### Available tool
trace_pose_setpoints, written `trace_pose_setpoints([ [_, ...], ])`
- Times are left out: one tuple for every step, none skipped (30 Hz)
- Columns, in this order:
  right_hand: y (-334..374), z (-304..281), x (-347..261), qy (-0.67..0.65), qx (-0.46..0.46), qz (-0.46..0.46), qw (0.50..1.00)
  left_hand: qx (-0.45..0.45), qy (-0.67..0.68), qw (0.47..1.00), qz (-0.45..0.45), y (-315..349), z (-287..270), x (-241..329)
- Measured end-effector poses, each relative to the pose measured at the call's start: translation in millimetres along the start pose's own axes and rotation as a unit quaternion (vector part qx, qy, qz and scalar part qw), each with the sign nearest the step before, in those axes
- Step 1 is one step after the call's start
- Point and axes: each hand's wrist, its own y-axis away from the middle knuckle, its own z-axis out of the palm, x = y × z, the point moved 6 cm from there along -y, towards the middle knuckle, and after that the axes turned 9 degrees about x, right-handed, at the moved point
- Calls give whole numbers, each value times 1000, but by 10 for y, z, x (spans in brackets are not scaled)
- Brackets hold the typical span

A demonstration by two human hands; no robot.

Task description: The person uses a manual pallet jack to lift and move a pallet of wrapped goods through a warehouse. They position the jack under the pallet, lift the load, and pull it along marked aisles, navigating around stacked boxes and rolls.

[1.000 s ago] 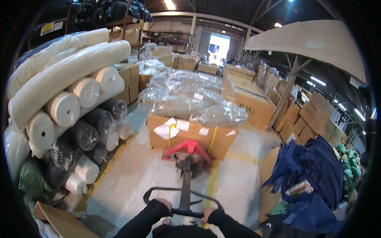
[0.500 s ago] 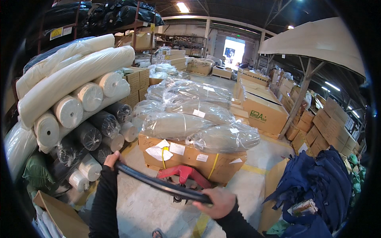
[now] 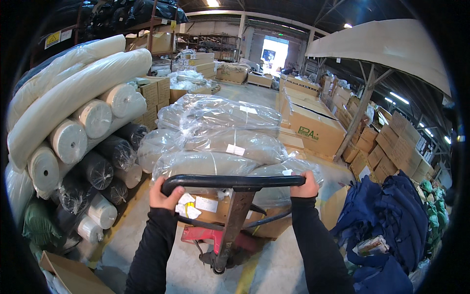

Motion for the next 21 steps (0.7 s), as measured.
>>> trace_pose_setpoints([
  [34, 25, 10, 0, 10, 7, 1000, 23, -4, 999, 30, 98, -56, 60],
  [52, 9, 24, 2, 21, 15, 1000, 36, -10, 998, 46, 193, -104, 137],
  [95, -44, 55, -14, 47, 33, 998, 41, 10, 999, 5, 372, -159, 147],
  [128, -91, 99, -56, 54, 58, 995, 50, 40, 998, -27, 619, -208, 187],
  [171, -109, 139, -78, 31, 71, 994, 77, 40, 994, -67, 827, -279, 192],
  [197, -148, 166, -98, 35, 66, 992, 105, 56, 989, -90, 1023, -312, 215],
  [214, -168, 205, -105, 22, 70, 992, 110, -13, 992, -56, 1208, -370, 307],
  [227, -156, 223, -123, 1, 51, 991, 117, -77, 990, -21, 1347, -409, 378],
  [225, -131, 299, -111, -15, 89, 990, 130, -69, 989, -24, 1509, -442, 475],
  [208, -119, 326, -129, -4, 74, 989, 145, -65, 987, -29, 1708, -460, 572],
  [180, -69, 347, -137, -13, 82, 987, 166, -96, 981, -10, 1822, -471, 656],
  [160, 13, 394, -139, -43, 97, 985, 194, -131, 972, 6, 1949, -482, 735],
  [114, 48, 378, -134, -33, 77, 987, 204, -162, 965, 18, 2055, -468, 820],
  [63, 96, 392, -162, -47, 75, 983, 217, -194, 956, 30, 2163, -445, 877],
  [31, 187, 404, -206, -85, 109, 969, 240, -330, 907, 105, 2240, -409, 1034],
  [-1, 265, 455, -232, -97, 172, 953, 242, -458, 836, 183, 2304, -313, 1139],
  [-100, 273, 383, -253, -92, 111, 957, 226, -573, 742, 264, 2330, -205, 1244],
  [-179, 273, 307, -267, -81, 51, 959, 371, -242, 883, 154, 2370, -464, 1155],
  [-228, 297, 307, -309, -95, 60, 944, 315, -200, 922, 105, 2292, -446, 1090],
  [-244, 352, 265, -339, -147, 52, 928, 260, -156, 952, 46, 2254, -388, 988],
  [-264, 365, 271, -344, -172, 55, 922, 250, 169, 953, -11, 2213, -412, 881],
])
